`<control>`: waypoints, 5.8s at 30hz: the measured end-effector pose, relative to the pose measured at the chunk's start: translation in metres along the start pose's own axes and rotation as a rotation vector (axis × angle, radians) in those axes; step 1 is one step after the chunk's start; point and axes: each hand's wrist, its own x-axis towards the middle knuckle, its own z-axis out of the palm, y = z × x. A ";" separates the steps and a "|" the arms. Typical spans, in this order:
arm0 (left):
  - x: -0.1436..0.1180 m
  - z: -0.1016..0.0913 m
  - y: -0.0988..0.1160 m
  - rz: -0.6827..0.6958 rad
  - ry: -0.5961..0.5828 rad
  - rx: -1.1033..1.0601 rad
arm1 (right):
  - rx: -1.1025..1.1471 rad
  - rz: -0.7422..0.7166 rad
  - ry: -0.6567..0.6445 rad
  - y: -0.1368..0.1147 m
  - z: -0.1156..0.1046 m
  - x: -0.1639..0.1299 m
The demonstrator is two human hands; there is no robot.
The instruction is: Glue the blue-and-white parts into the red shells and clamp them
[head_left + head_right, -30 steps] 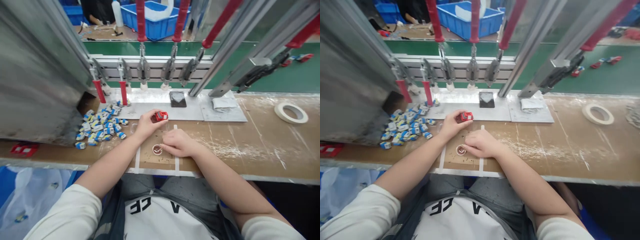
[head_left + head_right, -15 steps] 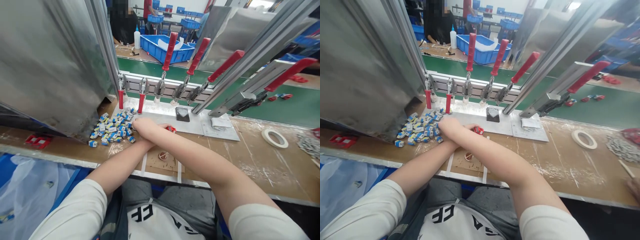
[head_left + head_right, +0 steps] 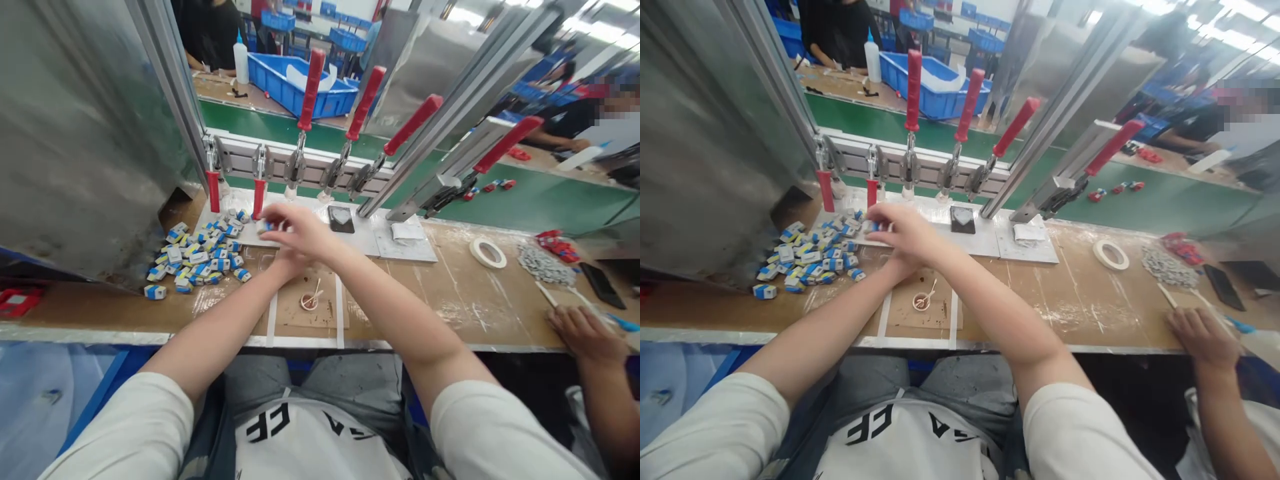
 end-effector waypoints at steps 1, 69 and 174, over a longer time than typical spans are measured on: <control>-0.001 -0.001 0.003 0.000 -0.030 -0.030 | 0.051 0.001 0.129 0.006 -0.021 -0.014; -0.007 -0.002 0.013 -0.094 -0.023 0.039 | 0.404 0.242 0.518 0.065 -0.020 -0.121; 0.130 0.058 -0.049 0.051 -0.241 0.425 | -0.440 -0.279 0.169 0.111 -0.086 -0.078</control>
